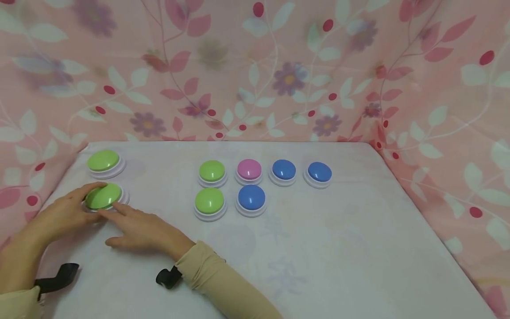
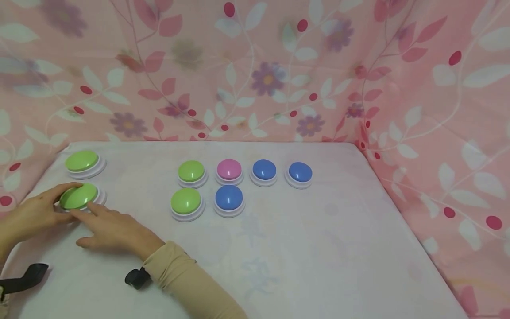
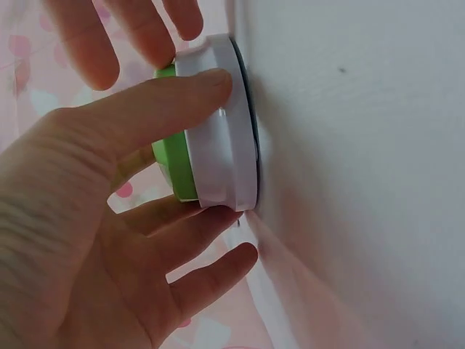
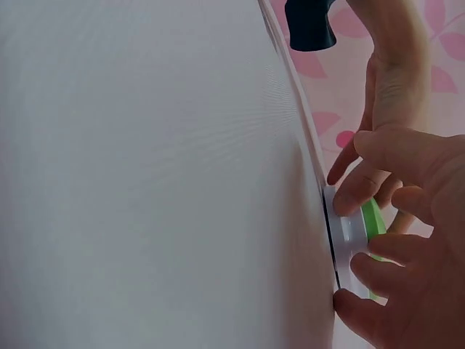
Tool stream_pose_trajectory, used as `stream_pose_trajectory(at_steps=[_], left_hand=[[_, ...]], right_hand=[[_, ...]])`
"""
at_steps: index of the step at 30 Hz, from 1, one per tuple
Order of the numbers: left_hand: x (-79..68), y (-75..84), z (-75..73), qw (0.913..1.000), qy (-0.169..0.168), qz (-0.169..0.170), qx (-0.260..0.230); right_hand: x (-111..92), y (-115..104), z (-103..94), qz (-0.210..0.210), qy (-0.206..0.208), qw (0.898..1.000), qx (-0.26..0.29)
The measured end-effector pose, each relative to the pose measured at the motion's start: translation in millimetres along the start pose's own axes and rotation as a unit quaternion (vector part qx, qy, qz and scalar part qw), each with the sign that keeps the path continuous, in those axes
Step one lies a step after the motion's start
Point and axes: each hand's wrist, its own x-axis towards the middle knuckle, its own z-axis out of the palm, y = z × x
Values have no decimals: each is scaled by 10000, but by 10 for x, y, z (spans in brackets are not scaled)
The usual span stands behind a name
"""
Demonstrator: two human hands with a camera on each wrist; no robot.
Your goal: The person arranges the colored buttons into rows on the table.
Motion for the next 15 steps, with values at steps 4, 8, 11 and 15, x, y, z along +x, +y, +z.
stream_pose_trajectory(at_steps=[4,8,11,15], left_hand=[[1,7,13,10000,65,12,-23],[10,10,13,9999,95,-13,37],[11,10,13,9998,188,8,104],[9,8,21,9995,299,18,119]], right_hand=[[-4,4,-7,4,-1,10000,28],[-9,4,-21,12,19,10000,58],[-13,9,-29,11,39,10000,61],[-16,10,-26,-27,34,10000,35]])
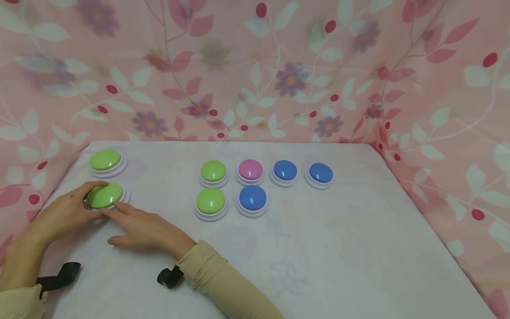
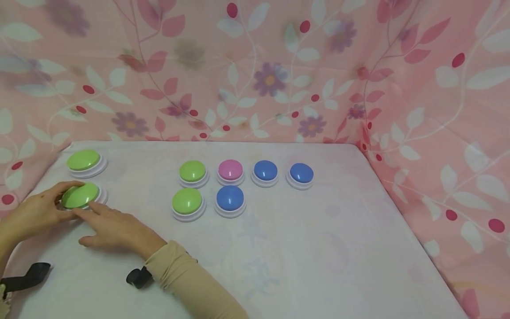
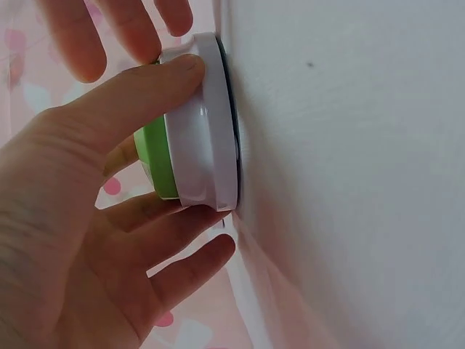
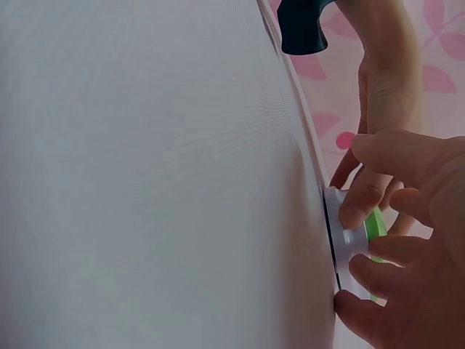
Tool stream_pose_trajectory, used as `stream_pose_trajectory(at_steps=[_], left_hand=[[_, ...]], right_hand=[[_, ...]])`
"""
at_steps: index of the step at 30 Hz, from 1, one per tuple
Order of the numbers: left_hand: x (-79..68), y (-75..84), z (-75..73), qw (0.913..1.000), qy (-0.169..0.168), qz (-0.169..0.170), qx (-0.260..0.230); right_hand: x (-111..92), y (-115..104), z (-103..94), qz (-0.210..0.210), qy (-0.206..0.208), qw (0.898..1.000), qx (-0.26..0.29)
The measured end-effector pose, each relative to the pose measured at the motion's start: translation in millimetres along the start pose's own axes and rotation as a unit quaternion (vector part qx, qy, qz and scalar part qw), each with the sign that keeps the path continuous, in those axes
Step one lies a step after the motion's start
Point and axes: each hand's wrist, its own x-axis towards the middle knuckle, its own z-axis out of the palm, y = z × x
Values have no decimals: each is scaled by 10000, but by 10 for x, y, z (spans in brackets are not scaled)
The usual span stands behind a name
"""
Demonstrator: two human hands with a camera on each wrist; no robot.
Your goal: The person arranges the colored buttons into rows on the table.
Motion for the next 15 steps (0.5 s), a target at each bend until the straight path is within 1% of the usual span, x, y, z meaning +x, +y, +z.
stream_pose_trajectory(at_steps=[6,9,15], left_hand=[[1,-4,11,9998,151,57,-114],[-1,-4,7,9998,164,43,-143],[-18,27,-33,9993,225,-169,-247]], right_hand=[[-9,-4,1,-47,20,10000,-45],[-17,1,-10,-68,24,10000,-1],[-7,28,-54,-133,119,9997,176]])
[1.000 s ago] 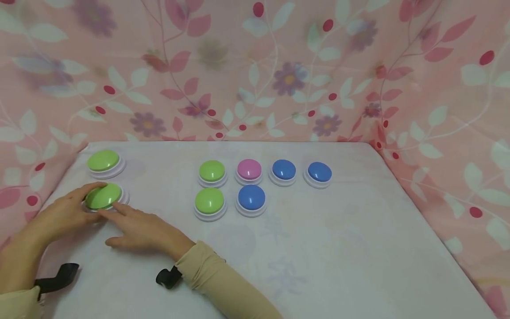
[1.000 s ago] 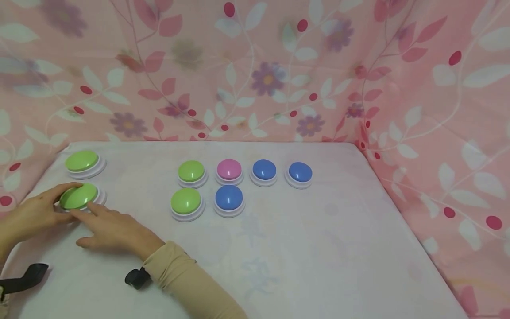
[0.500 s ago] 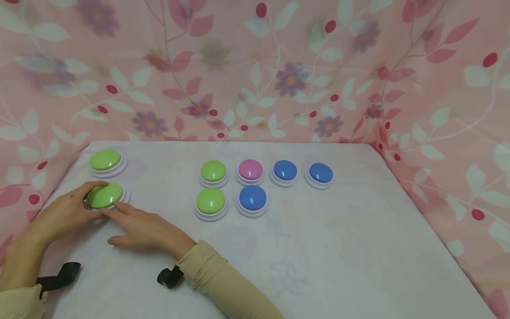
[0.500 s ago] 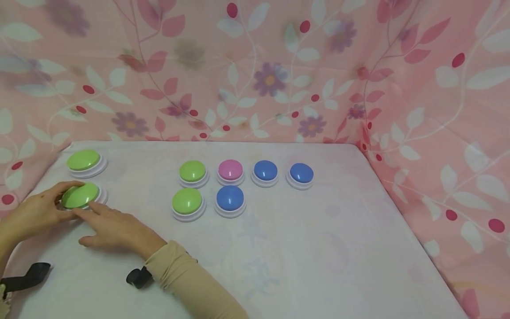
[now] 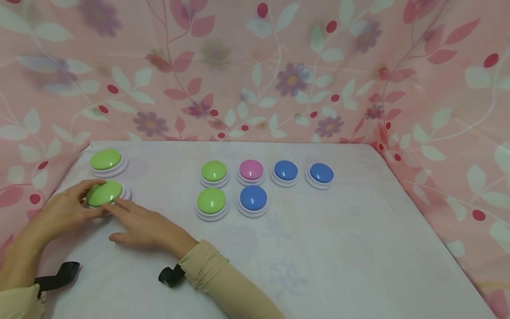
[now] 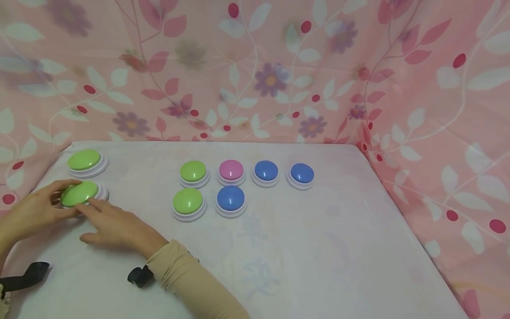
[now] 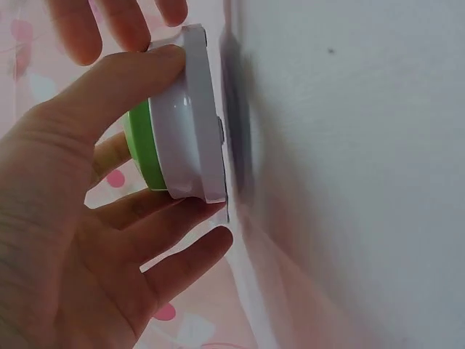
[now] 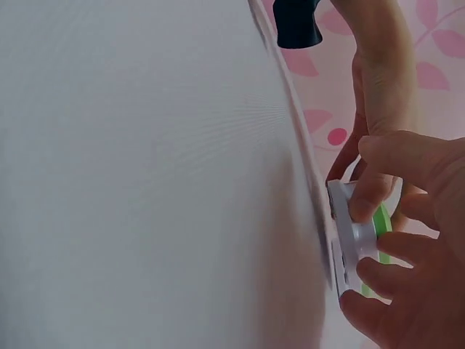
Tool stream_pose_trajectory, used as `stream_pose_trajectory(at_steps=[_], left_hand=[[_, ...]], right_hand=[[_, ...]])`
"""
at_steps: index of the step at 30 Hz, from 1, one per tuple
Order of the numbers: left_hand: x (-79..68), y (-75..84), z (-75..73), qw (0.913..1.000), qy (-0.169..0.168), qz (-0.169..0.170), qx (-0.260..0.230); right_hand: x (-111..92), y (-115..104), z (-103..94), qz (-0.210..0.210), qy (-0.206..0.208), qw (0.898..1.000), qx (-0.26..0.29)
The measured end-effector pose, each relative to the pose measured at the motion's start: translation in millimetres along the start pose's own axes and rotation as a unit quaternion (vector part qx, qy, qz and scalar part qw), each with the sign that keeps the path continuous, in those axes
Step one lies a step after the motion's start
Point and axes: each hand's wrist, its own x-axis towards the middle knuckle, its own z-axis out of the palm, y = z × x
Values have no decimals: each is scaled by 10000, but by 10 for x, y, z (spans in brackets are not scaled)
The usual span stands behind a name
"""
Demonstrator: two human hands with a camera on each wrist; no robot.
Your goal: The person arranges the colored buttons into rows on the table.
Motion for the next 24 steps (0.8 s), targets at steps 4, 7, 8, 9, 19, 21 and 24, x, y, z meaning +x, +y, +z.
stream_pose_trajectory(at_steps=[4,7,8,9,19,21,24], left_hand=[[-13,54,-56,9995,-115,-217,-215],[-11,80,-100,9984,-147,-225,-494],[-11,86,-115,9982,-122,-208,-556],[-12,92,-131,9977,-114,-192,-639],[-46,175,-261,9970,149,-219,-728],[-40,218,-273,9972,192,-270,-667],[-23,294,-285,9971,260,-318,-645]], right_hand=[[-3,-4,-50,1,153,9998,121],[-6,-12,-94,47,274,9994,204],[-7,-15,-107,59,317,9993,214],[-7,-19,-119,85,354,9991,233],[-40,-47,-222,63,741,9971,-161],[-62,-48,-251,81,838,9962,-244],[-105,-34,-299,104,1026,9940,-376]])
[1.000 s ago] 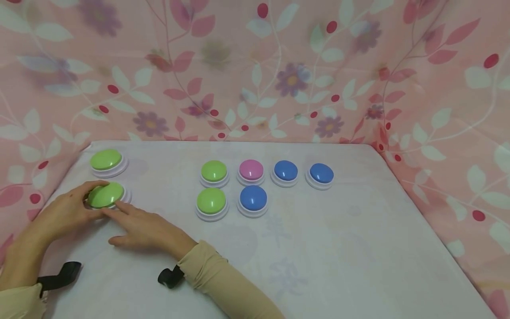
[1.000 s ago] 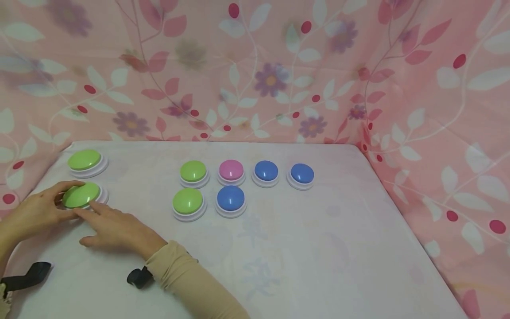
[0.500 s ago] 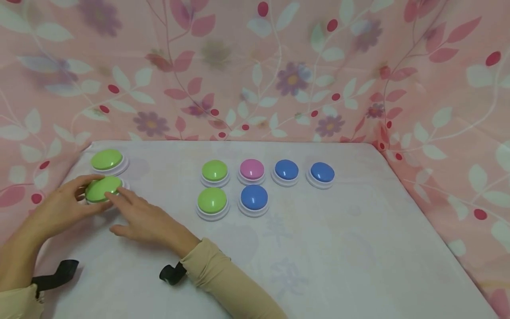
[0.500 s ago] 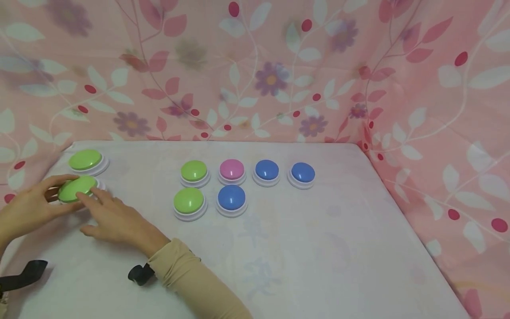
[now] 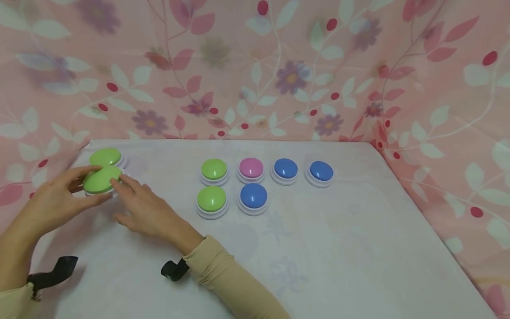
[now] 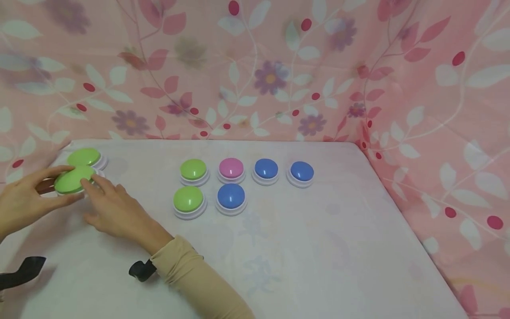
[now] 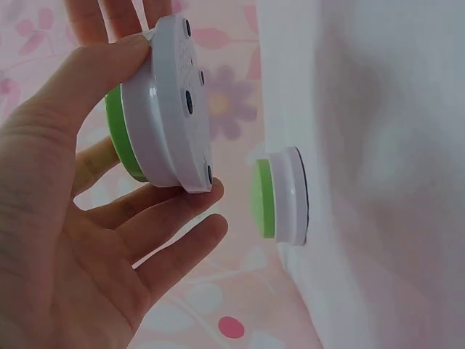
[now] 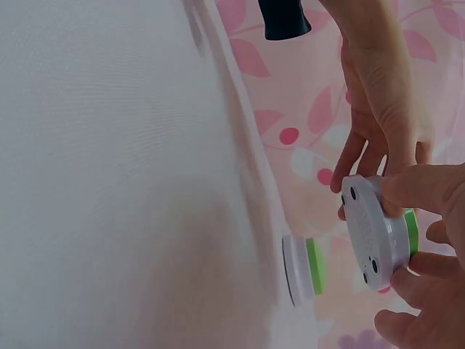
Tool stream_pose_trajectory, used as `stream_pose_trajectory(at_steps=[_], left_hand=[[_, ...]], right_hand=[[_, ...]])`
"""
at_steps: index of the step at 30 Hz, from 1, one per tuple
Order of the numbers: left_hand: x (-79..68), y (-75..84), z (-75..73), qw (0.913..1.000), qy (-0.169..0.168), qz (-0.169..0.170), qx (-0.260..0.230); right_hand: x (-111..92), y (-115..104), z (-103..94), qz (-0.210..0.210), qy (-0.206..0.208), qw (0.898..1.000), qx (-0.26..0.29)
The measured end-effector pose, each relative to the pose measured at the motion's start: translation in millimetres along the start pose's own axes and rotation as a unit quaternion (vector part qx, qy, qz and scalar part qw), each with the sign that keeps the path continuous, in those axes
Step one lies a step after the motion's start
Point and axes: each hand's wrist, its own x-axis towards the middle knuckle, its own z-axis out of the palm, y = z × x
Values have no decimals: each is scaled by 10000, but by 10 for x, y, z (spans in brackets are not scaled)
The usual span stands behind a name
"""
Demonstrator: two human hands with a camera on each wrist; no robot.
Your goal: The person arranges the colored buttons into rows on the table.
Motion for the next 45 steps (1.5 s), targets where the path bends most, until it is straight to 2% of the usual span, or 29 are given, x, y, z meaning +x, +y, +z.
stream_pose_trajectory(at_steps=[8,12,16,22,27,30,37,45], left_hand=[[55,199,11,9995,-53,-74,-293],[90,296,56,9992,99,75,-371],[129,440,123,9981,391,290,-371],[225,715,244,9945,714,559,-518],[300,919,335,9914,698,765,-797],[332,1004,394,9892,680,982,-853],[399,1165,603,9747,748,1962,-765],[446,1454,846,9641,635,2456,-782]], right_hand=[[-66,162,-151,38,374,9992,103],[-101,243,-194,121,661,9974,255],[-128,307,-209,232,1117,9934,84],[-178,429,-243,353,2050,9773,-392],[-239,562,-286,479,2613,9626,-538],[-299,657,-319,498,2663,9617,-416],[-542,886,-457,611,2235,9728,-26],[-892,1115,-670,716,2212,9716,441]])
